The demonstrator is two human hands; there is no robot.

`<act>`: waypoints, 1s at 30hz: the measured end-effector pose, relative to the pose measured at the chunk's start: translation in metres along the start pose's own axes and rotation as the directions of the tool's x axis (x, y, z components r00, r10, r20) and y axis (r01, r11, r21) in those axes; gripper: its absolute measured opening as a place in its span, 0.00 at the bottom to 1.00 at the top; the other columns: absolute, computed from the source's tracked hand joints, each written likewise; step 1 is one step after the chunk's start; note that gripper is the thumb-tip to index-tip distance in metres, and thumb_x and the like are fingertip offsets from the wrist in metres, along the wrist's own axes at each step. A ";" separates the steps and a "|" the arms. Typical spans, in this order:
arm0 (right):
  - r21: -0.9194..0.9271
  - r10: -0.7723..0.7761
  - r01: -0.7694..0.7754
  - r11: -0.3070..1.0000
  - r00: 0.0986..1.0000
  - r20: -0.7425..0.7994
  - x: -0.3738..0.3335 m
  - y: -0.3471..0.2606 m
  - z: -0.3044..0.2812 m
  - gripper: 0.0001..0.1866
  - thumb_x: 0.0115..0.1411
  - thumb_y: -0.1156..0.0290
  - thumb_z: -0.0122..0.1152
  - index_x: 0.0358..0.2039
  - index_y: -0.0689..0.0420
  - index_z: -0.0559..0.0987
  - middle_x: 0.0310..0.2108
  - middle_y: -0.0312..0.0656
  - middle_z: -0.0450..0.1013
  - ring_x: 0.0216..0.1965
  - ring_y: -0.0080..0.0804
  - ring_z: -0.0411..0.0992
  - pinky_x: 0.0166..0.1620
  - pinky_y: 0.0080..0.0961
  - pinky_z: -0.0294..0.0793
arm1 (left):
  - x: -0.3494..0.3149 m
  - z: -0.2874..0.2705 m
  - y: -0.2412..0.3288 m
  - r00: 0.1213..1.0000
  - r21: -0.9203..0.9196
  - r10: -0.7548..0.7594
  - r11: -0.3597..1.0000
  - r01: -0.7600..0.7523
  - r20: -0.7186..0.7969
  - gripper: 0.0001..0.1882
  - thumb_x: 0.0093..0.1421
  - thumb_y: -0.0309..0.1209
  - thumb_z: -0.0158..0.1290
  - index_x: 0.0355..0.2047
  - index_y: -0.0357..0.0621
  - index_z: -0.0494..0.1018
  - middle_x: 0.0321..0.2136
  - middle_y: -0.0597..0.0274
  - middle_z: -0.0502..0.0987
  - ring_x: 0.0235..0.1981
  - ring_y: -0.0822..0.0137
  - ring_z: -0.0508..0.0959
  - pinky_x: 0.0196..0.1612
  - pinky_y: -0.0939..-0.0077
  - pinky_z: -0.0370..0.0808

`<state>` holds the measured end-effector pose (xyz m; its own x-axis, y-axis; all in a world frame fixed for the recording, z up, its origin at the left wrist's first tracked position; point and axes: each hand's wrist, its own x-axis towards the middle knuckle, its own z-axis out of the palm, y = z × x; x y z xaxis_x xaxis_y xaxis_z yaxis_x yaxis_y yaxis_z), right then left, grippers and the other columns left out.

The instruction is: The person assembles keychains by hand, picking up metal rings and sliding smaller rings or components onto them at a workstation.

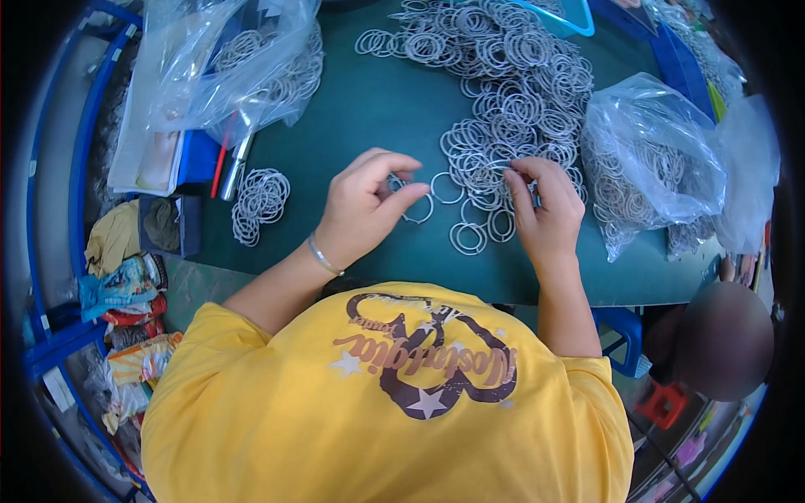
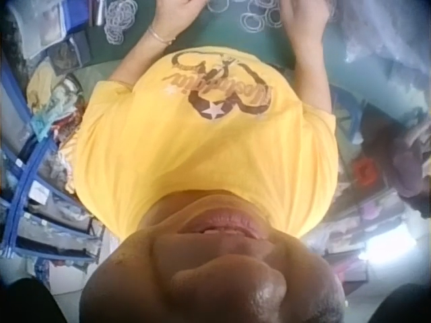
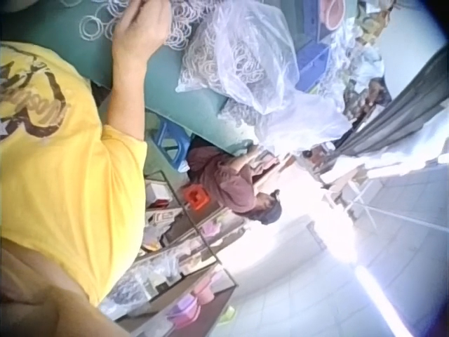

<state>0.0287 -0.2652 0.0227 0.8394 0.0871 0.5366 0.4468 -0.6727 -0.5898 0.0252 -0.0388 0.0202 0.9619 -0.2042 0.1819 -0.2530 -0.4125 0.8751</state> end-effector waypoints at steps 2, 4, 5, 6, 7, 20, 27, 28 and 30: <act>0.038 -0.009 0.009 0.999 1.000 0.010 -0.001 -0.014 0.004 0.06 0.48 0.81 0.64 0.29 0.62 0.77 0.26 0.44 0.74 0.25 0.34 0.73 0.28 0.22 0.72 | 0.002 0.003 0.004 1.000 -0.004 0.018 1.000 -0.018 0.025 0.10 0.52 0.24 0.59 0.36 0.38 0.74 0.28 0.66 0.73 0.18 0.81 0.66 0.22 0.88 0.64; 0.161 0.043 -0.050 0.986 0.998 0.046 -0.002 -0.024 0.006 0.06 0.49 0.81 0.64 0.29 0.62 0.77 0.25 0.42 0.74 0.23 0.29 0.72 0.26 0.19 0.72 | 0.005 0.007 0.007 0.993 -0.111 -0.008 0.994 0.021 0.116 0.07 0.56 0.27 0.56 0.35 0.38 0.75 0.25 0.65 0.73 0.19 0.82 0.68 0.22 0.87 0.64; 0.220 0.054 -0.060 0.974 0.998 0.030 -0.004 -0.024 0.011 0.06 0.49 0.81 0.64 0.29 0.62 0.77 0.25 0.41 0.74 0.21 0.25 0.71 0.24 0.17 0.71 | 0.005 0.011 -0.004 0.988 -0.109 0.112 0.989 -0.100 0.108 0.09 0.60 0.30 0.51 0.37 0.38 0.75 0.27 0.64 0.76 0.18 0.81 0.70 0.20 0.88 0.65; 0.221 0.056 -0.062 0.973 0.998 0.032 -0.006 -0.024 0.013 0.06 0.49 0.81 0.64 0.29 0.62 0.77 0.25 0.41 0.74 0.21 0.25 0.71 0.24 0.17 0.71 | 0.003 0.009 0.000 0.988 -0.108 0.109 0.989 -0.098 0.109 0.09 0.60 0.30 0.51 0.37 0.38 0.75 0.27 0.64 0.76 0.18 0.81 0.70 0.20 0.88 0.65; 0.262 0.096 -0.104 0.959 0.994 0.042 -0.007 -0.025 0.014 0.06 0.49 0.81 0.64 0.29 0.62 0.77 0.25 0.41 0.74 0.21 0.25 0.71 0.24 0.17 0.71 | 0.001 0.007 0.007 0.983 -0.299 -0.038 0.950 0.091 0.178 0.10 0.62 0.31 0.50 0.38 0.37 0.74 0.28 0.63 0.77 0.17 0.81 0.70 0.19 0.89 0.65; 0.254 -0.207 0.230 0.939 0.972 -0.115 -0.011 -0.026 0.017 0.13 0.43 0.89 0.63 0.30 0.63 0.75 0.31 0.46 0.76 0.31 0.37 0.75 0.34 0.23 0.75 | 0.006 -0.005 0.015 0.780 -0.479 -0.315 0.647 0.593 0.540 0.13 0.64 0.33 0.48 0.34 0.34 0.75 0.24 0.59 0.78 0.12 0.78 0.69 0.13 0.89 0.62; 0.673 0.410 -0.499 0.546 0.860 0.304 -0.021 -0.019 0.020 0.07 0.62 0.81 0.47 0.40 0.65 0.71 0.33 0.43 0.74 0.31 0.23 0.74 0.33 0.16 0.75 | 0.002 0.001 0.015 0.828 -0.579 -0.369 0.593 0.559 0.422 0.09 0.62 0.29 0.51 0.30 0.34 0.75 0.22 0.58 0.77 0.13 0.78 0.71 0.14 0.90 0.64; 0.699 0.449 -0.600 0.389 0.786 0.425 -0.020 -0.018 0.017 0.08 0.64 0.77 0.46 0.41 0.65 0.71 0.32 0.43 0.74 0.28 0.22 0.74 0.31 0.16 0.75 | 0.002 0.001 0.015 0.832 -0.565 -0.373 0.613 0.553 0.410 0.09 0.62 0.29 0.51 0.30 0.34 0.75 0.21 0.58 0.77 0.13 0.77 0.71 0.15 0.90 0.65; 0.703 0.449 -0.655 0.278 0.735 0.507 -0.021 -0.018 0.015 0.09 0.65 0.73 0.45 0.41 0.65 0.71 0.30 0.43 0.74 0.25 0.23 0.73 0.29 0.16 0.74 | 0.002 0.001 0.015 0.836 -0.550 -0.376 0.631 0.546 0.399 0.09 0.62 0.29 0.51 0.31 0.34 0.75 0.21 0.58 0.77 0.13 0.77 0.72 0.15 0.90 0.66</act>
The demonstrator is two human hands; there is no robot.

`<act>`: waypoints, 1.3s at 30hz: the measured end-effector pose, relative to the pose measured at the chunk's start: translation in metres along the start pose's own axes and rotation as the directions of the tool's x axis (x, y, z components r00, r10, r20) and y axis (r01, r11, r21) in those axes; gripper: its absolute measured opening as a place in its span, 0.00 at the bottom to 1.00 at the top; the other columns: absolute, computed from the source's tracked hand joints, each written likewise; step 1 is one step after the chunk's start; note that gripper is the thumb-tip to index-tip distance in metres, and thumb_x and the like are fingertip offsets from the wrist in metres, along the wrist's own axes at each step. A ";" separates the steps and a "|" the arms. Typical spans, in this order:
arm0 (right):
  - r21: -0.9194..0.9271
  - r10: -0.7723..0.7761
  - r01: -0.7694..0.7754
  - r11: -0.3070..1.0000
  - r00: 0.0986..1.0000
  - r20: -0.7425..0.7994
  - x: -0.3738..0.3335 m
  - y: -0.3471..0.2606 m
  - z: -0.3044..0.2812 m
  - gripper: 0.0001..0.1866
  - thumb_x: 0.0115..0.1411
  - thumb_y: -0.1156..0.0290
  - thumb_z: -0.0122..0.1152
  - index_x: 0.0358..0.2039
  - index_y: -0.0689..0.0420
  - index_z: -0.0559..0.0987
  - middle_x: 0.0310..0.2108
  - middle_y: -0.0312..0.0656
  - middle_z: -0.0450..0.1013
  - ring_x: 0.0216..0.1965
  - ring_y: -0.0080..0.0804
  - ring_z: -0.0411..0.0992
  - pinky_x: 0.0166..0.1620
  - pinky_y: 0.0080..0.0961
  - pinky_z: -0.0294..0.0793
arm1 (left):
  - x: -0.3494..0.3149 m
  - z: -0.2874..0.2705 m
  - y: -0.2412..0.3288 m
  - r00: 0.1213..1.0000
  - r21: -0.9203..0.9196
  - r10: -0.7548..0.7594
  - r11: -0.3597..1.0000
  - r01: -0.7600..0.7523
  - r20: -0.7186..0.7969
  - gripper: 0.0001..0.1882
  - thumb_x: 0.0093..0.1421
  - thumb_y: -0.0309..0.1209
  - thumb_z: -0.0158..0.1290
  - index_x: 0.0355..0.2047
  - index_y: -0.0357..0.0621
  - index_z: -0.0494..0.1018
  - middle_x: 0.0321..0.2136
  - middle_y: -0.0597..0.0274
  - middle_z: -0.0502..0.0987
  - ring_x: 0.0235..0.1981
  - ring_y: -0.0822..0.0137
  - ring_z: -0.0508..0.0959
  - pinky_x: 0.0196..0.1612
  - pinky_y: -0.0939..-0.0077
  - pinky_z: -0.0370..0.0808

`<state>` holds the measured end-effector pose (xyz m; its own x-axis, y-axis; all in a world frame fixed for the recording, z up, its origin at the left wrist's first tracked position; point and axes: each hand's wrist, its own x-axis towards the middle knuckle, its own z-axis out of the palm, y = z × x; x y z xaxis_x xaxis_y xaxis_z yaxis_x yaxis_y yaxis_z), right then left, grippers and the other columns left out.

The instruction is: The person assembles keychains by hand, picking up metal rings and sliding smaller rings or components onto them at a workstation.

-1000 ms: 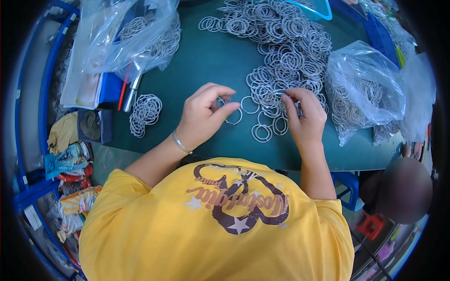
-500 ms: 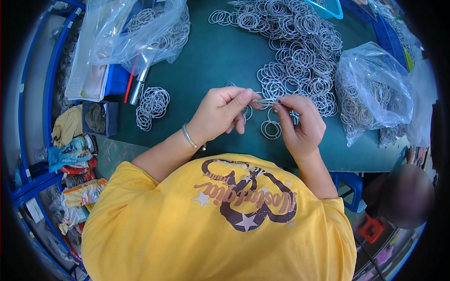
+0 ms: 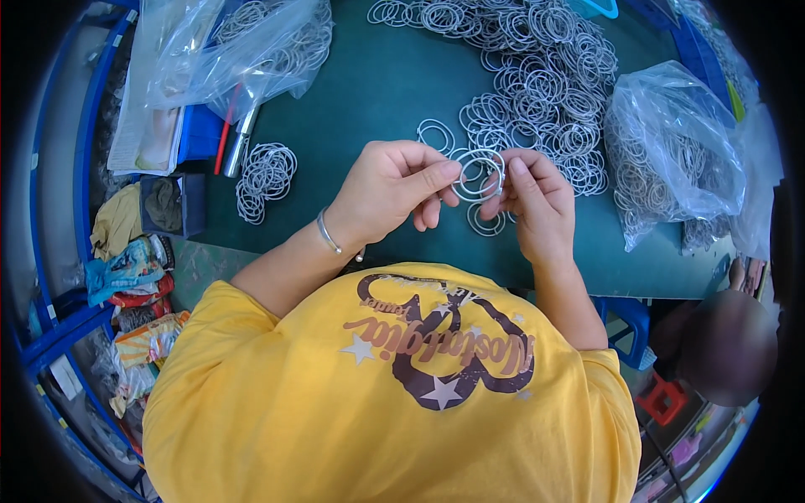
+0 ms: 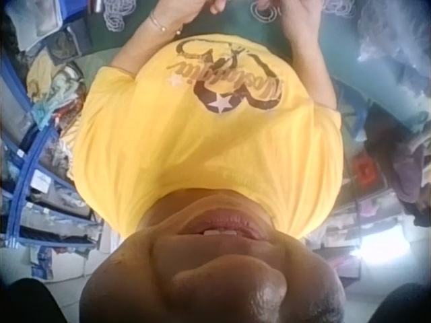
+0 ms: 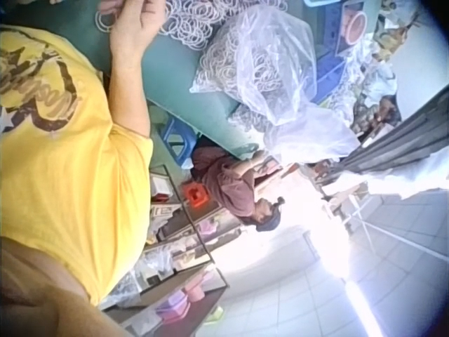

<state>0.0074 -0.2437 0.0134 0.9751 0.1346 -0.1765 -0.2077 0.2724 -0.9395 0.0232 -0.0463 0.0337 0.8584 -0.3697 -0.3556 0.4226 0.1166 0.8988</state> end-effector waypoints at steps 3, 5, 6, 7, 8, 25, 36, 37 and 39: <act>0.127 0.138 -0.144 0.981 0.989 0.059 -0.001 0.000 0.000 0.13 0.67 0.66 0.44 0.40 0.64 0.72 0.25 0.43 0.74 0.20 0.23 0.72 0.25 0.16 0.73 | 0.000 0.001 0.000 1.000 0.022 0.014 1.000 -0.014 -0.009 0.09 0.61 0.28 0.51 0.30 0.34 0.75 0.20 0.60 0.76 0.13 0.77 0.71 0.15 0.89 0.66; 0.210 0.197 -0.217 0.953 0.974 0.111 0.000 0.000 0.000 0.15 0.66 0.63 0.45 0.37 0.63 0.74 0.23 0.44 0.74 0.18 0.25 0.73 0.25 0.17 0.74 | -0.002 0.003 -0.001 0.986 0.281 0.159 0.950 -0.138 -0.055 0.05 0.59 0.25 0.53 0.31 0.35 0.76 0.21 0.61 0.76 0.14 0.76 0.72 0.17 0.87 0.67; 0.201 0.187 -0.204 0.958 0.977 0.099 -0.001 0.000 -0.001 0.15 0.66 0.63 0.45 0.37 0.63 0.74 0.23 0.44 0.74 0.18 0.25 0.73 0.25 0.17 0.74 | 0.000 0.004 -0.001 0.985 0.276 0.169 0.949 -0.152 -0.040 0.05 0.59 0.25 0.53 0.31 0.35 0.76 0.21 0.61 0.76 0.14 0.76 0.72 0.17 0.87 0.67; 0.201 0.199 -0.214 0.956 0.976 0.092 -0.002 0.003 -0.001 0.15 0.66 0.63 0.46 0.37 0.63 0.74 0.24 0.44 0.75 0.19 0.26 0.74 0.25 0.17 0.75 | 0.001 0.004 -0.003 0.923 0.440 0.384 0.827 -0.351 0.013 0.04 0.56 0.23 0.54 0.31 0.35 0.77 0.22 0.60 0.76 0.16 0.75 0.73 0.19 0.86 0.67; 0.203 0.210 -0.222 0.954 0.974 0.082 -0.004 0.005 -0.001 0.15 0.66 0.63 0.46 0.37 0.64 0.74 0.25 0.44 0.75 0.21 0.26 0.74 0.26 0.18 0.75 | 0.001 0.004 -0.005 0.815 0.573 0.570 0.636 -0.517 0.102 0.04 0.54 0.20 0.55 0.31 0.36 0.77 0.23 0.60 0.76 0.17 0.74 0.74 0.20 0.84 0.68; -0.964 -0.879 0.258 -0.060 0.444 0.173 0.016 -0.085 -0.076 0.09 0.47 0.84 0.61 0.30 0.61 0.78 0.32 0.45 0.75 0.33 0.39 0.74 0.37 0.29 0.73 | 0.001 0.001 -0.018 0.833 0.398 0.552 0.756 -0.520 0.041 0.14 0.56 0.16 0.51 0.44 0.35 0.70 0.33 0.58 0.75 0.29 0.76 0.75 0.32 0.85 0.74; -0.934 -0.550 0.352 -0.065 0.768 0.328 0.053 -0.020 -0.047 0.08 0.49 0.78 0.60 0.33 0.61 0.76 0.30 0.44 0.71 0.35 0.44 0.70 0.37 0.35 0.71 | -0.004 -0.006 -0.020 0.849 0.474 0.526 0.737 -0.482 0.045 0.12 0.56 0.17 0.52 0.42 0.36 0.72 0.32 0.61 0.74 0.27 0.75 0.76 0.30 0.87 0.73; -0.931 -0.573 0.358 0.063 0.777 0.260 0.050 -0.021 -0.046 0.08 0.49 0.79 0.60 0.32 0.61 0.76 0.28 0.44 0.71 0.32 0.43 0.71 0.34 0.32 0.71 | -0.002 -0.007 -0.022 0.858 0.475 0.512 0.744 -0.469 0.044 0.12 0.56 0.17 0.52 0.42 0.37 0.72 0.32 0.61 0.74 0.27 0.75 0.76 0.30 0.87 0.73; -0.881 -0.607 0.372 0.293 0.784 0.129 0.048 -0.026 -0.044 0.07 0.49 0.81 0.61 0.32 0.61 0.76 0.24 0.43 0.72 0.23 0.33 0.71 0.27 0.24 0.71 | 0.001 -0.008 -0.024 0.870 0.476 0.492 0.756 -0.450 0.042 0.13 0.56 0.17 0.52 0.42 0.37 0.72 0.32 0.61 0.74 0.27 0.75 0.76 0.30 0.87 0.73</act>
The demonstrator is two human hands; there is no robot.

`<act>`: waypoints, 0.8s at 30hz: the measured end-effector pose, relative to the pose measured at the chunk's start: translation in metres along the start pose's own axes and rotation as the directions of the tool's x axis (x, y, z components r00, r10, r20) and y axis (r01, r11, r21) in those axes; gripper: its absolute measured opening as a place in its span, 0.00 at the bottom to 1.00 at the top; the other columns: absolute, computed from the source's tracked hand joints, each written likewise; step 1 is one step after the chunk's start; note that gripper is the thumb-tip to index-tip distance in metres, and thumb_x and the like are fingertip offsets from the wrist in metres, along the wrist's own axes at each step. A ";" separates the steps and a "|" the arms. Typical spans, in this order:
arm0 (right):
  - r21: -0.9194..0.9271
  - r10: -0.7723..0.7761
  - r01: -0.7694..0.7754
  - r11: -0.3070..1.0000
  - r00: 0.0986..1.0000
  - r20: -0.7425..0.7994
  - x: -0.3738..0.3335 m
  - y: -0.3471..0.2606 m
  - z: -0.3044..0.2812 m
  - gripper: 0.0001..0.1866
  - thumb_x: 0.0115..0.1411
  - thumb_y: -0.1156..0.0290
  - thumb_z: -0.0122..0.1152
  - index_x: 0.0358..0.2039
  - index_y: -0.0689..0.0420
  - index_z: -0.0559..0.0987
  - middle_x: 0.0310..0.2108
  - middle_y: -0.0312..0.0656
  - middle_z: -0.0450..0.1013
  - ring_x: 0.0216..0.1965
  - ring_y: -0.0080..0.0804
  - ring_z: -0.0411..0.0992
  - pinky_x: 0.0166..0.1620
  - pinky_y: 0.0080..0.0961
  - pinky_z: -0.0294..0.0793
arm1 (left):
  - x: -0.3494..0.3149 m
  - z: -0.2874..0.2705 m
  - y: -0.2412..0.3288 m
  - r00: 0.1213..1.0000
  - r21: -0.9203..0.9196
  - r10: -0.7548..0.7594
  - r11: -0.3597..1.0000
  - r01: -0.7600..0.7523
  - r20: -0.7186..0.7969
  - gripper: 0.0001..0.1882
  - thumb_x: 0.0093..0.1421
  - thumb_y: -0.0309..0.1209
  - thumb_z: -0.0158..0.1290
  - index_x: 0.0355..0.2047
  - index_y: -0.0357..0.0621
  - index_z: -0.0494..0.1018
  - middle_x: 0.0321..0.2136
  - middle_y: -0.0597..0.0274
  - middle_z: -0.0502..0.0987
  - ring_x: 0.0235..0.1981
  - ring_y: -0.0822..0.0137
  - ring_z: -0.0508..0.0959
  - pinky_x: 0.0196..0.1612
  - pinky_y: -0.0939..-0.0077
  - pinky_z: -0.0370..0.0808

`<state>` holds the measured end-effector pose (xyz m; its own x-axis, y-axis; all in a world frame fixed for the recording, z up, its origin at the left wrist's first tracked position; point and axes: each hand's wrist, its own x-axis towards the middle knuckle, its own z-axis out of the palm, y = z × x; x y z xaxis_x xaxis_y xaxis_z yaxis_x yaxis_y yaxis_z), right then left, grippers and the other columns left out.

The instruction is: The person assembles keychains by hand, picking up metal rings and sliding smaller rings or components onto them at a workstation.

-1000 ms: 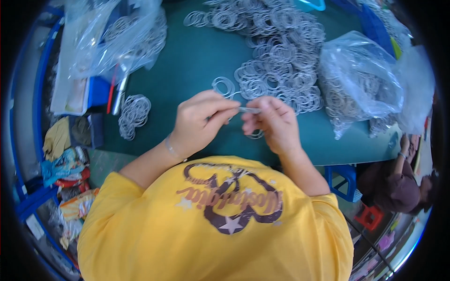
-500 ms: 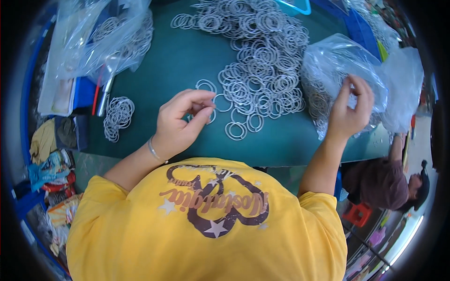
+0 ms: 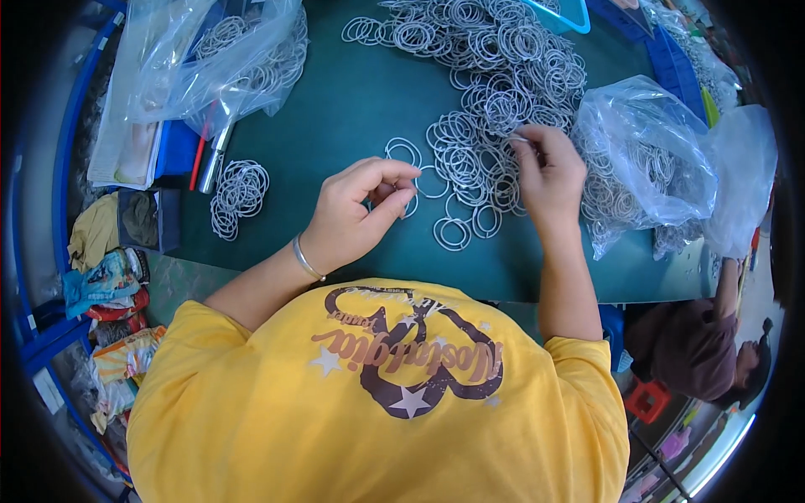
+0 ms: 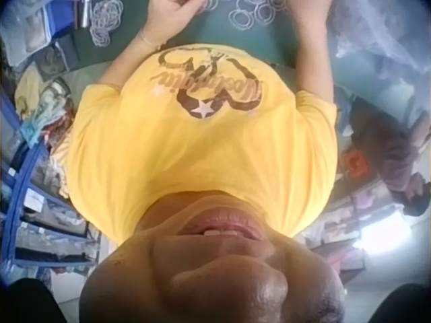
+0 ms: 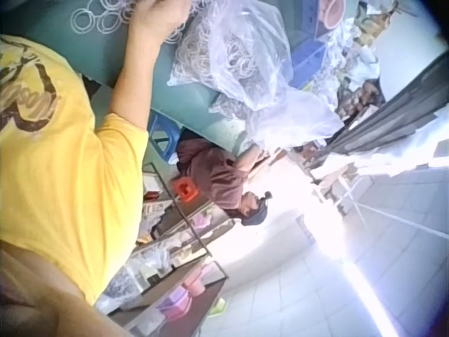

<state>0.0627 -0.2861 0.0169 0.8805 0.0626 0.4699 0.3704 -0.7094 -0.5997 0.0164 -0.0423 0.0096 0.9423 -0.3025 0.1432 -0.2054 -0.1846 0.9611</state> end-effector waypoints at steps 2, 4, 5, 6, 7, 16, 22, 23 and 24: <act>0.346 0.310 -0.334 0.877 0.943 0.126 -0.007 -0.005 -0.002 0.08 0.52 0.80 0.61 0.35 0.62 0.77 0.24 0.38 0.73 0.24 0.21 0.71 0.28 0.17 0.71 | 0.001 0.002 -0.003 1.000 -0.016 0.007 1.000 -0.006 0.030 0.14 0.56 0.17 0.53 0.44 0.37 0.71 0.34 0.60 0.74 0.28 0.76 0.76 0.31 0.87 0.73; 0.486 0.363 -0.479 0.731 0.876 0.318 -0.013 -0.026 -0.007 0.08 0.53 0.80 0.61 0.36 0.62 0.77 0.26 0.37 0.74 0.25 0.19 0.72 0.29 0.15 0.72 | 0.005 0.008 0.006 0.995 -0.154 -0.094 0.983 0.097 0.026 0.15 0.56 0.18 0.53 0.44 0.37 0.70 0.35 0.59 0.74 0.28 0.76 0.76 0.31 0.87 0.73; 0.507 0.320 -0.502 0.701 0.856 0.405 -0.017 -0.034 -0.006 0.09 0.53 0.81 0.60 0.36 0.62 0.77 0.27 0.37 0.74 0.25 0.19 0.72 0.30 0.14 0.72 | 0.006 0.012 0.010 0.981 -0.285 -0.189 0.939 0.191 0.034 0.16 0.56 0.18 0.53 0.45 0.37 0.69 0.36 0.59 0.74 0.29 0.77 0.76 0.31 0.87 0.73; 0.479 0.224 -0.459 0.748 0.854 0.469 -0.019 -0.041 -0.004 0.11 0.52 0.81 0.60 0.38 0.62 0.77 0.28 0.38 0.74 0.26 0.21 0.73 0.31 0.15 0.73 | 0.008 0.015 0.004 0.977 -0.387 -0.202 0.897 0.215 0.074 0.17 0.56 0.20 0.54 0.47 0.36 0.68 0.34 0.61 0.75 0.28 0.78 0.75 0.31 0.87 0.73; 0.468 0.002 -0.276 0.839 0.863 0.505 -0.019 -0.043 -0.003 0.14 0.51 0.81 0.60 0.40 0.62 0.76 0.31 0.41 0.74 0.31 0.25 0.74 0.32 0.17 0.73 | 0.009 0.014 0.003 0.977 -0.385 -0.203 0.898 0.214 0.070 0.17 0.56 0.20 0.54 0.47 0.36 0.68 0.34 0.61 0.75 0.28 0.78 0.75 0.31 0.87 0.73; -0.251 0.107 -0.032 0.968 0.951 0.291 -0.016 -0.014 -0.002 0.12 0.48 0.76 0.62 0.35 0.63 0.76 0.33 0.48 0.71 0.38 0.45 0.69 0.42 0.35 0.69 | 0.006 -0.020 -0.003 0.965 0.326 -0.239 0.925 0.194 0.104 0.19 0.52 0.26 0.57 0.45 0.41 0.71 0.28 0.64 0.72 0.20 0.77 0.69 0.24 0.84 0.67; 0.119 0.351 -0.392 0.912 0.898 0.265 -0.020 -0.010 0.001 0.06 0.51 0.78 0.63 0.30 0.63 0.76 0.22 0.35 0.70 0.22 0.22 0.67 0.26 0.17 0.67 | 0.007 -0.018 -0.003 0.997 0.465 -0.071 0.883 0.064 -0.002 0.19 0.50 0.24 0.57 0.45 0.42 0.71 0.35 0.59 0.70 0.20 0.72 0.68 0.26 0.82 0.68; 0.118 0.353 -0.393 0.912 0.898 0.261 -0.021 -0.012 -0.001 0.06 0.51 0.78 0.63 0.30 0.63 0.76 0.22 0.35 0.70 0.22 0.22 0.67 0.26 0.17 0.67 | 0.007 -0.019 -0.004 0.997 0.444 -0.070 0.895 0.045 0.039 0.18 0.50 0.23 0.57 0.44 0.42 0.72 0.36 0.59 0.70 0.20 0.73 0.69 0.26 0.81 0.68; 0.264 0.426 -0.495 0.828 0.861 0.277 -0.022 -0.013 -0.003 0.05 0.53 0.78 0.62 0.31 0.64 0.77 0.22 0.34 0.71 0.22 0.18 0.67 0.27 0.14 0.67 | 0.007 -0.019 -0.004 0.995 0.422 -0.069 0.906 0.030 0.078 0.17 0.50 0.22 0.56 0.43 0.42 0.72 0.37 0.59 0.70 0.20 0.74 0.69 0.26 0.81 0.68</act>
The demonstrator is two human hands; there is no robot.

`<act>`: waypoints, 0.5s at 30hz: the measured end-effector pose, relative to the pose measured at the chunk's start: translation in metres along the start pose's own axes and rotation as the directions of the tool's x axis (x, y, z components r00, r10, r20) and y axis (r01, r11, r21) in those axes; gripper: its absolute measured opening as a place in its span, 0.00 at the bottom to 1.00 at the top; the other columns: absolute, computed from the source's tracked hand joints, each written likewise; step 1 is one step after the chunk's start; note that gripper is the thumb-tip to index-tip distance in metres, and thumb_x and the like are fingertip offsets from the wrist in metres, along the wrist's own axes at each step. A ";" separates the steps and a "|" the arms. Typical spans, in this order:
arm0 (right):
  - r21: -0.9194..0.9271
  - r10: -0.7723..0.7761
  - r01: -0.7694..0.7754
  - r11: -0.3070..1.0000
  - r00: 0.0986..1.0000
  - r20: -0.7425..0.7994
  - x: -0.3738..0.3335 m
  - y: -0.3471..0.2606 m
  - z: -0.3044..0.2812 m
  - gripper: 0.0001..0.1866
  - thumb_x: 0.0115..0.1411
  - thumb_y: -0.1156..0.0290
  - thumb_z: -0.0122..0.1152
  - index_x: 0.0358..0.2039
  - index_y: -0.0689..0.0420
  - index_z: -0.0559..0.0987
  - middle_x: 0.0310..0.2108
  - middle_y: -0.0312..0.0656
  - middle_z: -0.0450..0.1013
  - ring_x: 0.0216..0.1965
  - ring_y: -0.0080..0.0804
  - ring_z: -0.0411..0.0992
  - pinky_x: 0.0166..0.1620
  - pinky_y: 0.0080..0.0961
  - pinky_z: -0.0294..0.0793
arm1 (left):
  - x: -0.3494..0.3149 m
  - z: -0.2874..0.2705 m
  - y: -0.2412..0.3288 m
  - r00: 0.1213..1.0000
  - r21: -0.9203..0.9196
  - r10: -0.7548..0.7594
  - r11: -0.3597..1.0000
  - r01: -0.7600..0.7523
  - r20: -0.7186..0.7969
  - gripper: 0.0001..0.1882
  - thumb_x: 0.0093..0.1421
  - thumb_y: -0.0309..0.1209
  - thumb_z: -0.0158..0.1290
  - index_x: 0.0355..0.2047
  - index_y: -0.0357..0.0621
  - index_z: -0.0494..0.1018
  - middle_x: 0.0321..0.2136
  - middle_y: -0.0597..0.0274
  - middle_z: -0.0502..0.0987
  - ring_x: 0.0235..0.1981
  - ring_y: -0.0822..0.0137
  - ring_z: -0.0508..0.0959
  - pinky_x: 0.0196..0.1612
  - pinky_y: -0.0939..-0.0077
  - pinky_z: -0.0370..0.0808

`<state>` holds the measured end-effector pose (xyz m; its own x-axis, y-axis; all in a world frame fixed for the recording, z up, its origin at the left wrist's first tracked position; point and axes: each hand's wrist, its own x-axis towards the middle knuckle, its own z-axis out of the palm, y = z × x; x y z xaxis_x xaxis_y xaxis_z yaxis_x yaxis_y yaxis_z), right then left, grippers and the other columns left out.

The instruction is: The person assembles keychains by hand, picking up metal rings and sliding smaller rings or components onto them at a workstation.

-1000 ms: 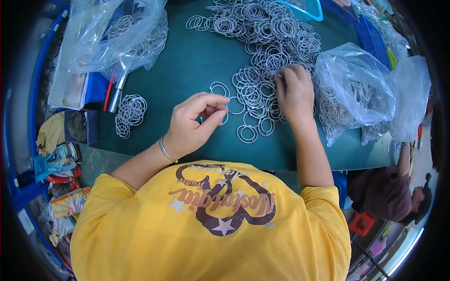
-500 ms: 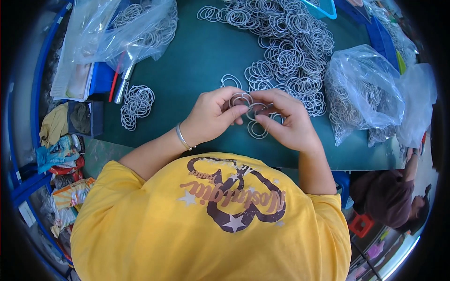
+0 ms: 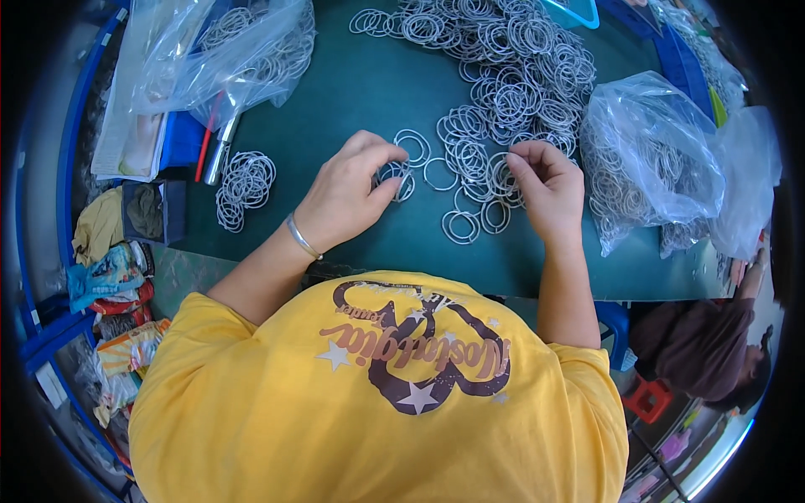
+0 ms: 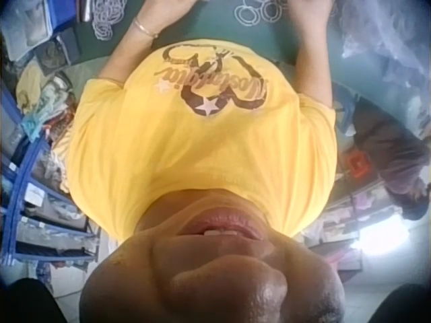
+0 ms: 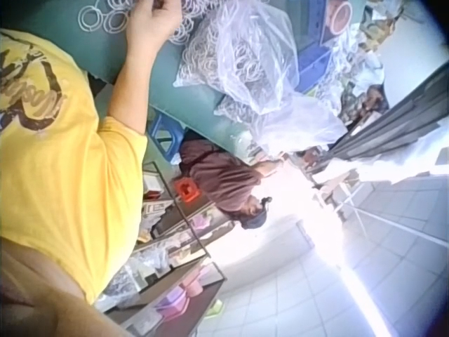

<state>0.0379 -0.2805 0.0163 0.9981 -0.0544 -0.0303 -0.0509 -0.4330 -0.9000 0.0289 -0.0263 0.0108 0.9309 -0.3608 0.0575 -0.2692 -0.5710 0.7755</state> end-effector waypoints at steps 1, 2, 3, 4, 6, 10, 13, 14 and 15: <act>0.177 0.084 -0.083 0.981 0.996 0.007 -0.002 0.000 -0.001 0.05 0.54 0.78 0.61 0.32 0.64 0.78 0.23 0.33 0.72 0.23 0.15 0.67 0.27 0.12 0.67 | 0.000 0.001 0.001 1.000 -0.001 0.000 1.000 0.000 0.001 0.17 0.50 0.22 0.56 0.43 0.42 0.72 0.37 0.59 0.70 0.20 0.74 0.69 0.26 0.81 0.68; 0.287 0.098 -0.104 0.952 0.995 0.033 -0.004 0.000 -0.003 0.07 0.56 0.78 0.59 0.36 0.64 0.78 0.25 0.34 0.74 0.23 0.14 0.68 0.27 0.11 0.68 | 0.001 0.002 0.004 0.999 -0.040 0.011 0.999 -0.013 -0.040 0.16 0.51 0.22 0.56 0.42 0.41 0.72 0.39 0.59 0.70 0.21 0.75 0.69 0.26 0.83 0.68; 0.290 0.098 -0.104 0.951 0.995 0.033 -0.007 -0.002 -0.002 0.07 0.56 0.78 0.59 0.36 0.64 0.78 0.25 0.34 0.74 0.23 0.14 0.68 0.27 0.11 0.68 | 0.001 0.002 0.007 0.996 -0.075 0.019 0.997 -0.025 -0.082 0.14 0.52 0.22 0.55 0.41 0.40 0.73 0.40 0.59 0.70 0.21 0.77 0.70 0.25 0.84 0.68; 0.378 0.120 -0.135 0.916 0.991 0.062 -0.009 -0.005 -0.002 0.07 0.56 0.79 0.59 0.37 0.64 0.78 0.25 0.35 0.74 0.23 0.15 0.68 0.27 0.11 0.69 | 0.002 0.004 0.010 0.996 -0.073 0.018 0.997 -0.024 -0.082 0.14 0.52 0.22 0.55 0.41 0.40 0.73 0.40 0.59 0.70 0.21 0.77 0.70 0.25 0.84 0.68; 0.490 0.132 -0.158 0.857 0.987 0.088 -0.015 -0.008 0.002 0.08 0.56 0.79 0.59 0.38 0.65 0.78 0.26 0.37 0.75 0.23 0.17 0.70 0.25 0.11 0.71 | 0.004 0.007 0.016 0.978 -0.231 0.097 0.963 -0.139 -0.183 0.12 0.57 0.24 0.53 0.42 0.38 0.72 0.39 0.61 0.73 0.22 0.79 0.71 0.25 0.88 0.68; 0.606 0.092 -0.136 0.783 0.990 0.102 -0.022 -0.013 0.011 0.09 0.57 0.78 0.59 0.39 0.66 0.77 0.27 0.39 0.76 0.23 0.18 0.71 0.24 0.12 0.71 | 0.009 0.007 0.035 0.958 -0.666 -0.124 0.696 0.270 0.258 0.11 0.62 0.27 0.50 0.44 0.36 0.70 0.29 0.63 0.77 0.24 0.78 0.75 0.25 0.88 0.72; 0.643 0.062 -0.133 0.754 0.989 0.132 -0.026 -0.017 0.017 0.10 0.57 0.78 0.58 0.40 0.66 0.77 0.28 0.40 0.76 0.23 0.19 0.72 0.24 0.12 0.72 | 0.010 0.011 0.039 0.916 -0.733 -0.182 0.552 0.397 0.358 0.10 0.61 0.27 0.50 0.42 0.35 0.70 0.28 0.61 0.77 0.22 0.77 0.75 0.24 0.86 0.73; 0.639 0.051 -0.143 0.756 0.986 0.160 -0.027 -0.017 0.018 0.10 0.59 0.78 0.56 0.42 0.66 0.76 0.28 0.41 0.76 0.24 0.20 0.72 0.26 0.13 0.73 | 0.009 0.014 0.039 0.908 -0.761 -0.223 0.496 0.418 0.354 0.09 0.60 0.26 0.51 0.40 0.36 0.70 0.26 0.60 0.77 0.21 0.76 0.76 0.23 0.85 0.73; 0.639 0.052 -0.142 0.756 0.986 0.158 -0.028 -0.017 0.019 0.10 0.59 0.78 0.56 0.42 0.66 0.76 0.28 0.41 0.76 0.24 0.20 0.72 0.26 0.13 0.73 | 0.009 0.014 0.039 0.908 -0.761 -0.222 0.496 0.418 0.355 0.09 0.60 0.26 0.51 0.40 0.36 0.70 0.26 0.60 0.77 0.21 0.76 0.76 0.23 0.85 0.73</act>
<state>0.0117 -0.2548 0.0244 0.9872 0.0662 -0.1451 -0.1573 0.2554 -0.9540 0.0230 -0.0620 0.0328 0.8174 -0.4628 -0.3429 0.4439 0.1267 0.8871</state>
